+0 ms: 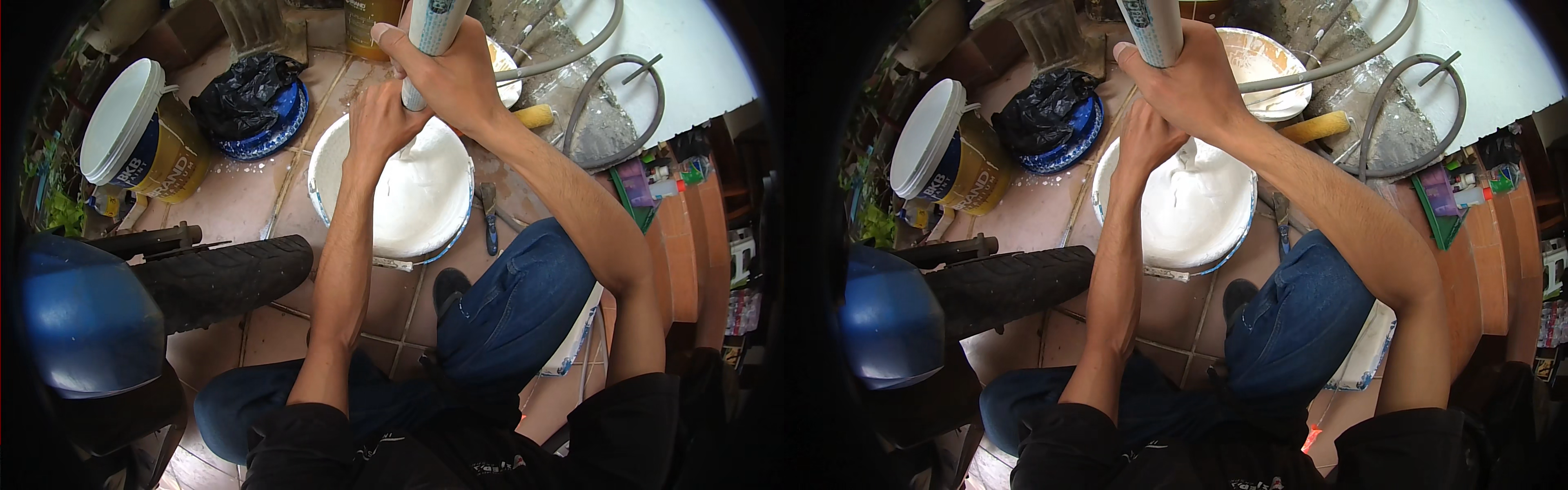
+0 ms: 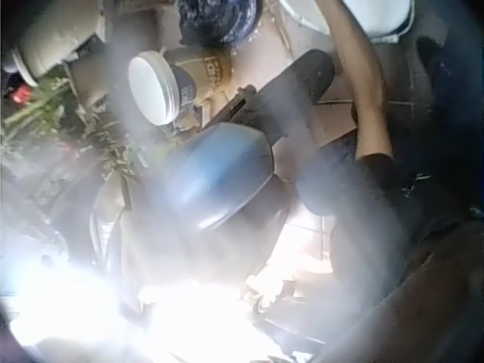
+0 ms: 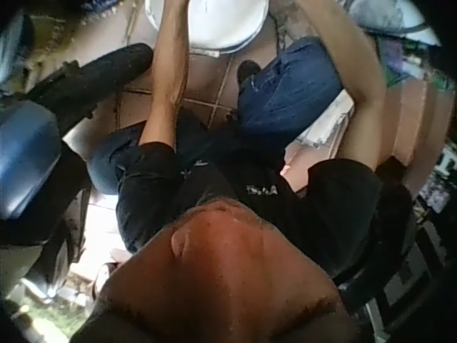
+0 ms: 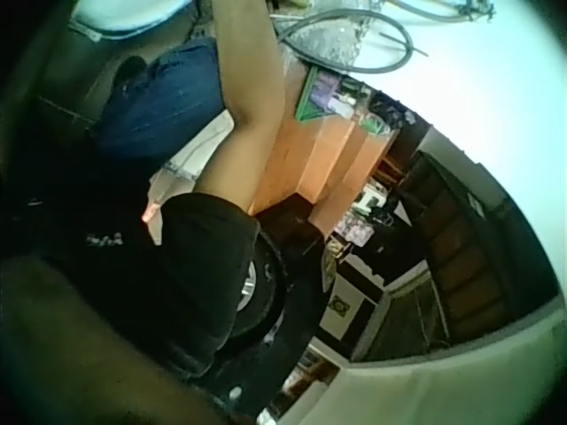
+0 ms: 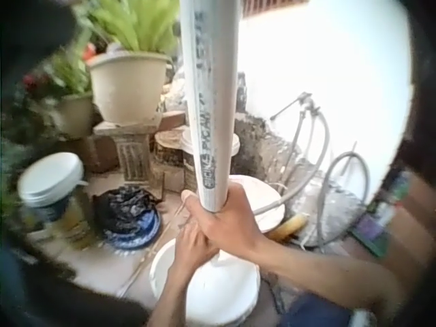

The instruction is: Manually mixing white paint in a plastic bucket using a PVC pipe.

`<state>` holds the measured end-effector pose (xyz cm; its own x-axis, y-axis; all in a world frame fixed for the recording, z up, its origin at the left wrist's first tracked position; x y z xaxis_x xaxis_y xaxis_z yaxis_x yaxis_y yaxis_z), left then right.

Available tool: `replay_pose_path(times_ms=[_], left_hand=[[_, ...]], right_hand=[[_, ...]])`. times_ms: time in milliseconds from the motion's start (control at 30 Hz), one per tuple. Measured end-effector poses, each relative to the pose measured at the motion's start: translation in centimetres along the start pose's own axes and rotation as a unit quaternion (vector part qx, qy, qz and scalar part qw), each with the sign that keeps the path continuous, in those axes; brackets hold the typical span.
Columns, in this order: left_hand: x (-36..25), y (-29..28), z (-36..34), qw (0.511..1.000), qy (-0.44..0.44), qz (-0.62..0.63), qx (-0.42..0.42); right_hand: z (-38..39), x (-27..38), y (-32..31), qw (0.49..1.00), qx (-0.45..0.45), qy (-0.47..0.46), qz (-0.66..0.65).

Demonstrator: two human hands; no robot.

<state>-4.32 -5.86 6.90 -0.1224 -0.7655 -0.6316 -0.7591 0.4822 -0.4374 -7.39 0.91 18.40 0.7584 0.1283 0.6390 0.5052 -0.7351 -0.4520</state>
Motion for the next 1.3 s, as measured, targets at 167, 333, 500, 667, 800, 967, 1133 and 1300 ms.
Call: replay_pose_path(times_ms=[167, 333, 500, 667, 800, 967, 1133, 1300], left_hand=[[1.9, -0.7, -0.6, 0.990, -0.056, -0.038, 0.125], [2.2, -1.7, -0.1, 0.976, -0.057, -0.043, 0.205], [2.0, -0.7, 0.8, 0.932, -0.115, -0.062, 0.338], [0.8, 1.6, 1.7, 0.927, -0.104, 0.046, 0.357], [0.0, 2.1, 1.1, 0.961, -0.051, 0.070, 0.262], [0.1, 2.2, 0.5, 0.982, -0.016, 0.098, 0.160], [1.1, 1.0, -0.3, 0.997, -0.024, -0.010, 0.075], [1.4, -1.2, -0.5, 0.987, -0.066, -0.072, 0.126]], right_hand=[[0.5, 0.4, 1.0, 0.998, 0.013, -0.017, -0.066], [0.2, 0.4, 2.0, 0.991, 0.055, 0.023, -0.116], [0.2, 0.1, 1.3, 0.983, 0.064, 0.058, -0.163], [0.0, -0.8, 0.9, 0.983, 0.063, 0.111, -0.135], [-0.3, -0.9, -0.1, 0.997, 0.015, 0.070, -0.010], [-0.3, 0.3, -0.1, 0.999, -0.012, 0.020, 0.024], [0.0, -0.3, 0.0, 1.000, -0.015, 0.010, -0.002], [-0.1, -0.6, 0.3, 0.997, -0.009, 0.018, -0.074]])
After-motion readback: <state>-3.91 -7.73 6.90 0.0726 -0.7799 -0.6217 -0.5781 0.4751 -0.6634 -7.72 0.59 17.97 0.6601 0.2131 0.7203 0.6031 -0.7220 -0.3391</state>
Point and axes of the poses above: each hand's wrist, its own z-axis away from the middle knuckle, its own y-axis out of the palm, x = y × z, the point moved 9 cm from there along -z, towards the middle knuckle, and after that the axes turned 3 degrees about z, right-handed, at the moved point
